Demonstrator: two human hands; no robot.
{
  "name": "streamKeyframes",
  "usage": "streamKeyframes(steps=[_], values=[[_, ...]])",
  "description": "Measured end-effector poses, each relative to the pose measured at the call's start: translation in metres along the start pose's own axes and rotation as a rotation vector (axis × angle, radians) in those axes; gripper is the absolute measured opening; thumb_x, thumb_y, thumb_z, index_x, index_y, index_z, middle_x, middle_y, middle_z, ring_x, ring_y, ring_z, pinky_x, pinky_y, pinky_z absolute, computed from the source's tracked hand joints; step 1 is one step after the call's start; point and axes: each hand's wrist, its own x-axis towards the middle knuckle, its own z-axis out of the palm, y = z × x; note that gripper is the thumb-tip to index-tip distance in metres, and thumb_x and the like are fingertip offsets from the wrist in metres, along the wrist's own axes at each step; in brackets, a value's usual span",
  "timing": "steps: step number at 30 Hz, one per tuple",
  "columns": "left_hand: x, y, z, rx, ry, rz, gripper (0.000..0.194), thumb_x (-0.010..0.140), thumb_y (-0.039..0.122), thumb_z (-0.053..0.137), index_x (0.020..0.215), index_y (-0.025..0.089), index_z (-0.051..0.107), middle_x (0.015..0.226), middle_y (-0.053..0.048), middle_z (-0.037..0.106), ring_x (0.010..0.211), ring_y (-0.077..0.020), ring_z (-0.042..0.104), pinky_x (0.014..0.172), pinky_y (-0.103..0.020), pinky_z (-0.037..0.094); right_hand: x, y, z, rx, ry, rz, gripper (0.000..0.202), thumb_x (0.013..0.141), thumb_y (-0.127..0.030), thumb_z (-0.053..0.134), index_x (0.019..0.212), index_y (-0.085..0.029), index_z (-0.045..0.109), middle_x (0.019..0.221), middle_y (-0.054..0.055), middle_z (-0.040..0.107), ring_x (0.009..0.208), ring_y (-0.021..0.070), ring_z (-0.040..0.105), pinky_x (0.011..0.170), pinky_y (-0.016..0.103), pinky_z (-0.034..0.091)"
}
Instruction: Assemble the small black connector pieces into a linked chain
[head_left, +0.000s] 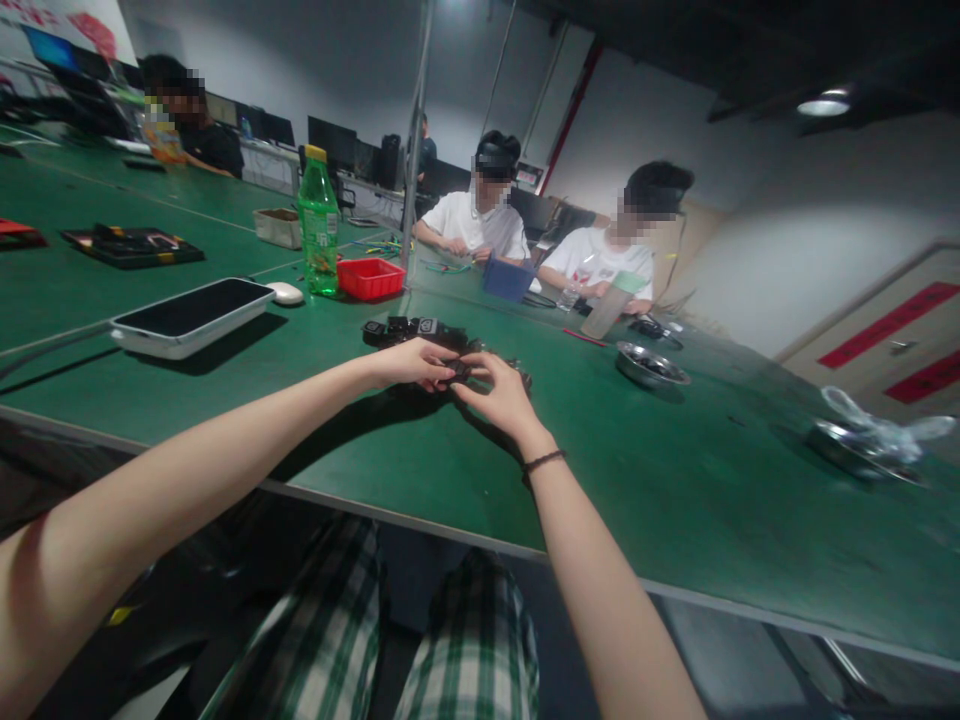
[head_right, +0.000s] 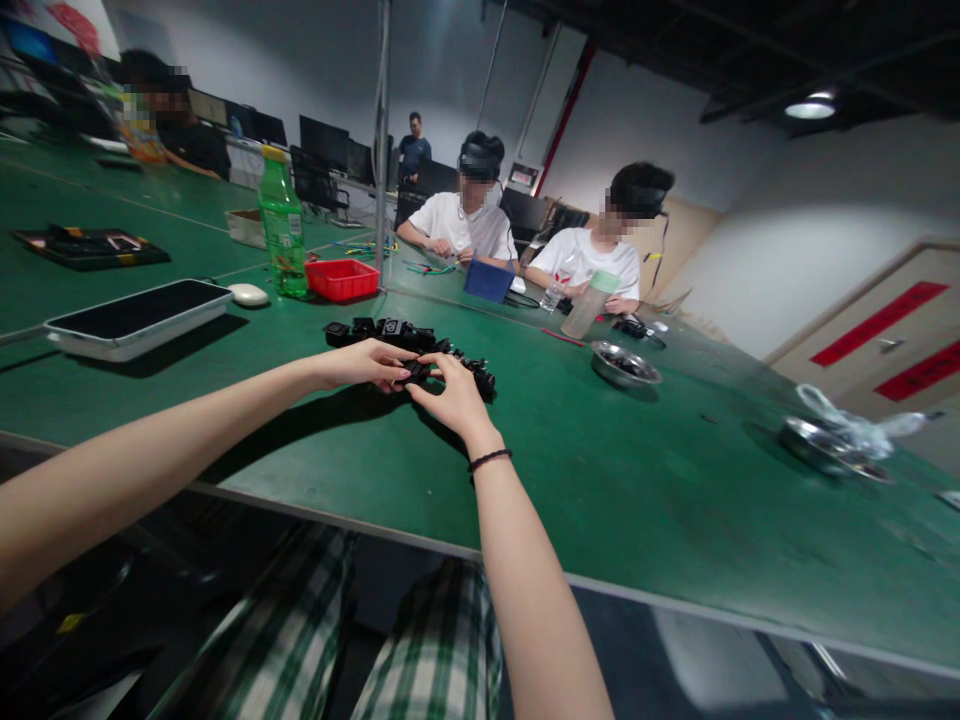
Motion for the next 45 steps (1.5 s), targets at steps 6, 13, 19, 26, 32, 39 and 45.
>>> streamKeyframes(steps=[6,13,19,26,32,39,45], values=[[-0.0003,-0.0002,0.0000,0.000,-0.012,0.012,0.053,0.066,0.031,0.079,0.114,0.012,0.067,0.076,-0.004,0.070,0.065,-0.0117,0.061,0.063,-0.025,0.050,0.0001,0.0000,-0.0002,-0.008,0.003,-0.004,0.030,0.073,-0.027,0.068,0.101,-0.020,0.062,0.107,0.007,0.064,0.096,0.0207,0.067,0.088,0.039,0.056],[-0.0014,0.0008,0.0004,0.004,-0.006,0.007,0.055,0.067,0.031,0.078,0.117,0.012,0.065,0.076,-0.004,0.070,0.064,-0.0110,0.060,0.061,-0.024,0.049,0.0001,0.0013,0.0005,-0.011,0.011,-0.021,0.029,0.073,-0.027,0.068,0.100,-0.020,0.062,0.106,0.007,0.065,0.096,0.0202,0.066,0.090,0.039,0.056],[0.0008,-0.0021,-0.0002,0.013,-0.010,0.017,0.053,0.067,0.030,0.078,0.116,0.013,0.066,0.078,-0.004,0.070,0.064,-0.0107,0.060,0.062,-0.024,0.050,0.0003,0.0020,0.0006,-0.023,0.011,-0.032,0.027,0.073,-0.027,0.068,0.099,-0.021,0.063,0.104,0.006,0.065,0.095,0.0197,0.066,0.090,0.039,0.055],[0.0005,-0.0020,0.0001,0.002,-0.015,0.021,0.053,0.066,0.031,0.078,0.115,0.013,0.066,0.076,-0.004,0.070,0.067,-0.0121,0.061,0.063,-0.025,0.050,0.0007,0.0032,0.0010,-0.012,0.017,-0.043,0.026,0.073,-0.026,0.067,0.098,-0.021,0.064,0.103,0.005,0.065,0.095,0.0195,0.066,0.090,0.038,0.056],[0.0000,-0.0021,0.0005,-0.007,-0.010,0.025,0.058,0.065,0.034,0.079,0.116,0.011,0.065,0.077,-0.005,0.070,0.071,-0.0140,0.063,0.064,-0.026,0.051,0.0007,0.0022,0.0005,-0.002,0.017,-0.047,0.025,0.073,-0.026,0.067,0.098,-0.021,0.064,0.103,0.005,0.065,0.096,0.0194,0.066,0.091,0.039,0.056],[0.0002,-0.0026,0.0007,-0.002,-0.009,0.023,0.059,0.066,0.034,0.079,0.118,0.011,0.064,0.078,-0.006,0.070,0.072,-0.0143,0.063,0.066,-0.027,0.051,0.0005,0.0017,0.0006,0.003,0.015,-0.031,0.026,0.073,-0.026,0.068,0.098,-0.021,0.064,0.104,0.006,0.065,0.097,0.0198,0.066,0.091,0.038,0.056],[0.0008,-0.0026,0.0018,0.004,0.001,0.011,0.058,0.068,0.034,0.077,0.119,0.010,0.063,0.079,-0.006,0.070,0.072,-0.0142,0.063,0.065,-0.027,0.051,0.0008,0.0028,0.0011,0.009,0.023,-0.041,0.026,0.073,-0.027,0.068,0.097,-0.020,0.064,0.103,0.006,0.065,0.097,0.0192,0.065,0.091,0.037,0.055]])
